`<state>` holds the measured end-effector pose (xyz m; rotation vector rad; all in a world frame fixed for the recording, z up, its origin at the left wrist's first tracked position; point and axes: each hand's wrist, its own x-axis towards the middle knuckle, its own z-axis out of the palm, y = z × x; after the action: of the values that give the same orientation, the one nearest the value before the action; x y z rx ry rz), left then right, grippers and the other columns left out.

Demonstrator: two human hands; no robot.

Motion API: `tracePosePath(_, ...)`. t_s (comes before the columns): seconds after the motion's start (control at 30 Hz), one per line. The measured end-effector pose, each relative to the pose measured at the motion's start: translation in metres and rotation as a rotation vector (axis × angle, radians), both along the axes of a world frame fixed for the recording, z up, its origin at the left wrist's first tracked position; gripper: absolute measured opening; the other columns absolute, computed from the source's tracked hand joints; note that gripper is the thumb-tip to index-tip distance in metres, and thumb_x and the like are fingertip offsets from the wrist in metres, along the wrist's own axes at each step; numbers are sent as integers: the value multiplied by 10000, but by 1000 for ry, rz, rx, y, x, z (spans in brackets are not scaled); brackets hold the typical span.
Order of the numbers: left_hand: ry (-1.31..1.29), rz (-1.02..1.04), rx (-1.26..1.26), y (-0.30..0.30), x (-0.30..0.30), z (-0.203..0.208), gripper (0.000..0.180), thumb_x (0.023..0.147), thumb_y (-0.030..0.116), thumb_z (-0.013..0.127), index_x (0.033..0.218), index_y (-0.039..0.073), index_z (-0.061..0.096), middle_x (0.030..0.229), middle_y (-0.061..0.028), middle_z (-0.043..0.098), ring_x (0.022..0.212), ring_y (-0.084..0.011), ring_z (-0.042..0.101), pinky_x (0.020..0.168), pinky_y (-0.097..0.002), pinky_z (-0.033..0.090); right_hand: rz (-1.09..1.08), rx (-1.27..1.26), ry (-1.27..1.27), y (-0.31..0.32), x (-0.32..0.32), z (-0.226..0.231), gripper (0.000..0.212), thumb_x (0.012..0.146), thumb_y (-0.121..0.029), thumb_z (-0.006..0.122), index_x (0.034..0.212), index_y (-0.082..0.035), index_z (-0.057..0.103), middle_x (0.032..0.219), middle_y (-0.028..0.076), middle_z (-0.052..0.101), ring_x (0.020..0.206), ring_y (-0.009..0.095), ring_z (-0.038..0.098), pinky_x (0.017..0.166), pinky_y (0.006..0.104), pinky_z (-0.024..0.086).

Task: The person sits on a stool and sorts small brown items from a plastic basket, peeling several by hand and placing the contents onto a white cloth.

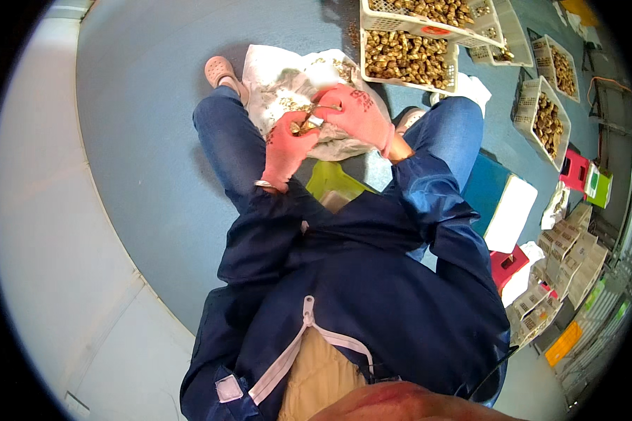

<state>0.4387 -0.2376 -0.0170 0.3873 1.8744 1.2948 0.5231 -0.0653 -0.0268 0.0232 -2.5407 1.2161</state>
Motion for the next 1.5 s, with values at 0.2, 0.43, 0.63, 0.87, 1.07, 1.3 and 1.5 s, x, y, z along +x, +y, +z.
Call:
tracePosePath(0.2,-78,33,100,0,2,-12,240,816,56,697,1031,16,599,728,19,569,597,-42,491,520,-219,385,7,-349,-197,1,5,11,166,810,-177,642,887,-32,666,1027,89,646,966,260,606,834,350,478)
tracePosePath(0.43,-216,82,89,1,-3,2,255,814,51,697,1049,31,601,735,36,557,572,-32,460,490,-206,352,-57,-321,-196,1,4,18,139,826,-160,645,869,-30,668,1044,90,651,977,257,606,848,340,476)
tracePosePath(0.63,-188,66,43,0,-4,-6,310,783,114,714,1053,35,584,719,2,567,563,-57,484,481,-222,363,-143,-266,-130,5,5,12,142,825,-164,631,884,-41,672,1044,90,642,982,255,604,842,342,477)
tracePosePath(0.87,129,89,99,-2,2,-22,282,778,51,729,1022,28,591,786,-14,574,601,-79,522,506,-221,395,-156,-306,-143,1,2,13,144,819,-175,638,875,-49,680,1036,77,658,978,255,606,843,343,478)
tracePosePath(1.07,550,0,-11,2,3,-17,303,734,103,736,1002,44,608,974,-108,577,762,-222,604,630,-331,493,-87,-378,-214,-2,5,12,154,828,-176,643,896,-40,665,1051,84,649,960,258,609,834,335,481)
tracePosePath(1.3,811,-54,-28,1,0,-16,299,715,91,729,991,80,615,965,-107,596,918,-301,589,771,-376,491,-140,-273,-160,0,5,9,142,835,-167,654,895,-39,660,1066,89,641,958,261,608,824,335,487)
tracePosePath(1.5,807,-66,-84,2,1,-8,336,719,98,733,1034,112,616,992,-94,592,949,-302,595,786,-379,494,-71,-219,-162,-1,4,13,128,845,-145,660,902,-31,667,1072,80,659,962,235,621,825,311,485)
